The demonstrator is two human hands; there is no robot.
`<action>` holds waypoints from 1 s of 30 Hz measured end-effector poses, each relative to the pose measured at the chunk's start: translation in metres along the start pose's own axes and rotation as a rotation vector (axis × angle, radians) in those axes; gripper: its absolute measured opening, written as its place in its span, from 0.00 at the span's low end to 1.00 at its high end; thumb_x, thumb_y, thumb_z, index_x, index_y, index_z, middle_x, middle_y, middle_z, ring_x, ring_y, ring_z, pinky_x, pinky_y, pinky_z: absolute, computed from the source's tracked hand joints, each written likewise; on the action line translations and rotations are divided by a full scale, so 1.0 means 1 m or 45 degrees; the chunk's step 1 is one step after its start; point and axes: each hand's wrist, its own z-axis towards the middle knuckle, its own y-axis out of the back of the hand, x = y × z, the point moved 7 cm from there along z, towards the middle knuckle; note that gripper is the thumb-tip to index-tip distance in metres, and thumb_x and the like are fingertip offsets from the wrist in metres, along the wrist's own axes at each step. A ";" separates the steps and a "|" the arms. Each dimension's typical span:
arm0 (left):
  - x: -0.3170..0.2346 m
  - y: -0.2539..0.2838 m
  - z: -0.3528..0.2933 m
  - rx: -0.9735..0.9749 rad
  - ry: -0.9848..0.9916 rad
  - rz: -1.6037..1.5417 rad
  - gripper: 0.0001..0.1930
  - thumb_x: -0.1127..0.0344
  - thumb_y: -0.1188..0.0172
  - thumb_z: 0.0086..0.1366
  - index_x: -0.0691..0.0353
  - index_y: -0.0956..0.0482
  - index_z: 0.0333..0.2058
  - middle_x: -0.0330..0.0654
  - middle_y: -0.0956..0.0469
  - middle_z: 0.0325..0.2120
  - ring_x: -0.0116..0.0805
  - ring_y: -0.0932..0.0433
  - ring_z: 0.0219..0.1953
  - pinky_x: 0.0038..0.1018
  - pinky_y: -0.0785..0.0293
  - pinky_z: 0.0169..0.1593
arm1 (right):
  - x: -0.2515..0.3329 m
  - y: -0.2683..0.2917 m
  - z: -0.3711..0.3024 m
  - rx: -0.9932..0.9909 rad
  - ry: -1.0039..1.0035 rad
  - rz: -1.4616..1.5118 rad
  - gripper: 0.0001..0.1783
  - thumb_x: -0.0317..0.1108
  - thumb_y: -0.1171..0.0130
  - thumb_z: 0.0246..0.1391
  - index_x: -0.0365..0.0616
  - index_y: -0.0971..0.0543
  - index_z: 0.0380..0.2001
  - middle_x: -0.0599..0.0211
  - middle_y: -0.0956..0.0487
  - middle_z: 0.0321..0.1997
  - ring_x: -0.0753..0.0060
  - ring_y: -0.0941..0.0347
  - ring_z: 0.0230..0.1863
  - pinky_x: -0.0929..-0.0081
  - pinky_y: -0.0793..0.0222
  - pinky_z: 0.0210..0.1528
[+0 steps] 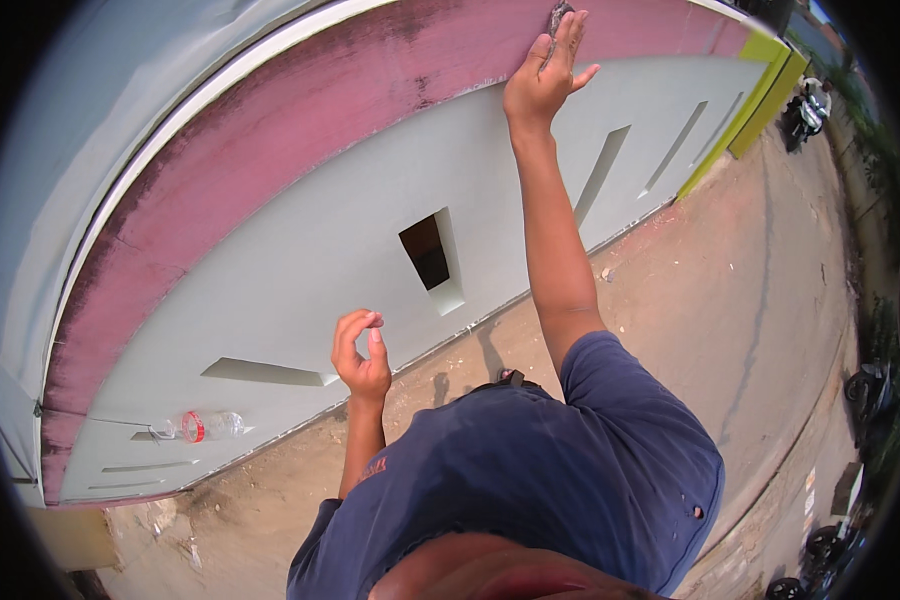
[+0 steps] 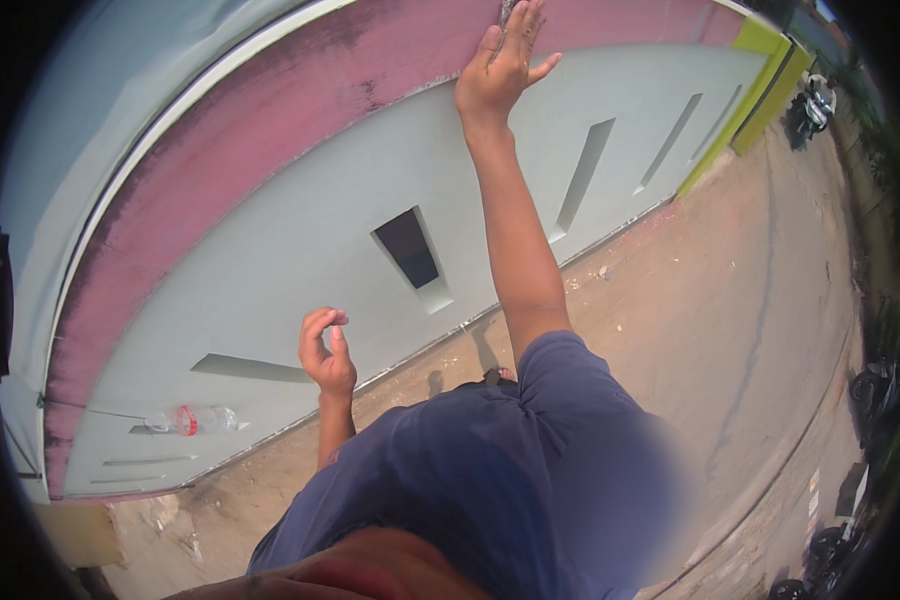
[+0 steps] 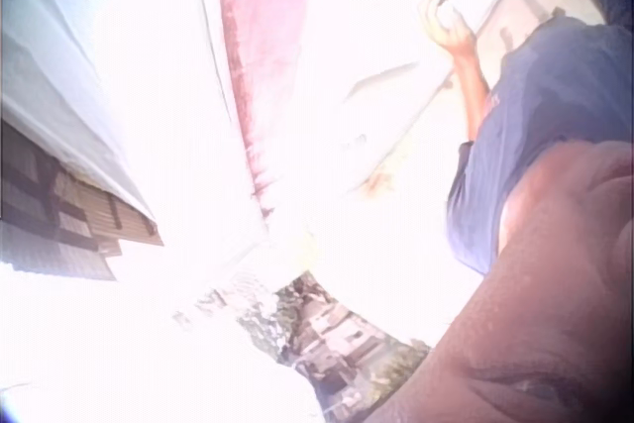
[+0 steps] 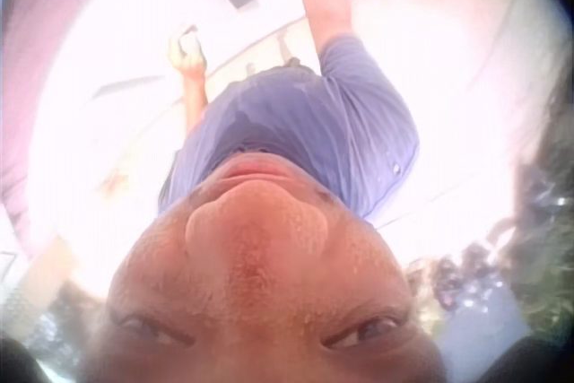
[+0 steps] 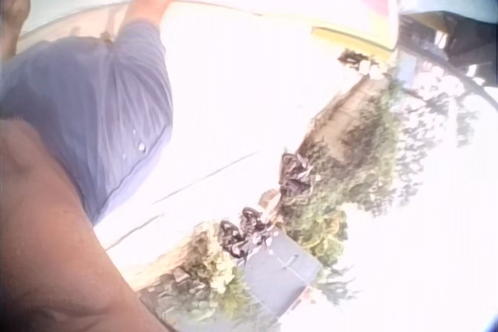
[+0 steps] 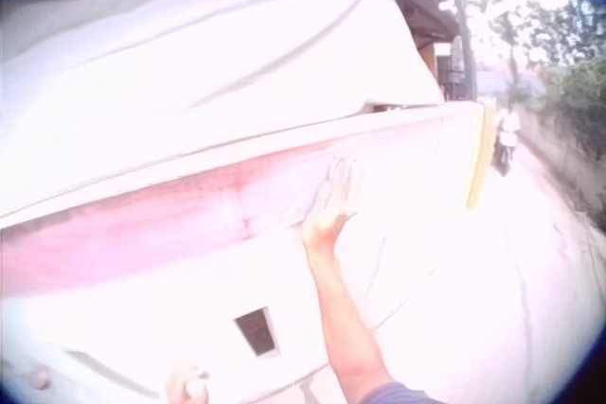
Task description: The person paints a door frame with lime green paint using a brush, then sands the upper pink section of the door with a sanding block.
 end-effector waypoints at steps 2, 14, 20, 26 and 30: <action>0.009 0.028 -0.003 -0.004 0.020 -0.030 0.11 0.79 0.47 0.68 0.68 0.23 0.47 0.51 0.21 0.40 0.38 0.22 0.38 0.32 0.23 0.45 | 0.090 -0.032 -0.047 0.176 0.143 -0.003 0.32 0.35 0.56 0.72 0.43 0.43 0.76 0.59 0.50 0.83 0.56 0.60 0.84 0.37 0.91 0.75; 0.060 0.155 -0.045 -0.029 0.128 -0.138 0.10 0.79 0.46 0.67 0.70 0.22 0.46 0.50 0.21 0.39 0.38 0.22 0.37 0.32 0.22 0.43 | 0.085 -0.032 -0.009 -0.021 0.162 -0.117 0.28 0.38 0.57 0.73 0.34 0.36 0.70 0.46 0.40 0.77 0.48 0.43 0.77 0.51 0.56 0.78; 0.059 0.162 -0.020 0.059 0.009 -0.185 0.10 0.79 0.46 0.67 0.70 0.22 0.46 0.50 0.20 0.38 0.38 0.22 0.36 0.32 0.22 0.43 | 0.265 -0.097 -0.118 0.319 0.456 0.073 0.33 0.30 0.50 0.67 0.45 0.38 0.74 0.54 0.49 0.82 0.51 0.57 0.82 0.43 0.69 0.79; 0.056 0.170 -0.012 0.080 -0.089 -0.166 0.10 0.78 0.46 0.68 0.69 0.22 0.46 0.50 0.20 0.37 0.38 0.21 0.36 0.32 0.22 0.42 | 0.103 -0.069 -0.046 0.131 0.376 -0.171 0.30 0.30 0.55 0.70 0.48 0.38 0.74 0.61 0.46 0.82 0.54 0.55 0.82 0.39 0.72 0.79; 0.061 0.183 -0.017 0.074 -0.033 -0.163 0.11 0.78 0.47 0.68 0.70 0.23 0.48 0.49 0.21 0.38 0.37 0.22 0.37 0.32 0.23 0.44 | 0.001 -0.031 0.039 -0.136 -0.125 -0.096 0.29 0.42 0.62 0.75 0.39 0.40 0.73 0.54 0.44 0.80 0.50 0.52 0.80 0.48 0.66 0.78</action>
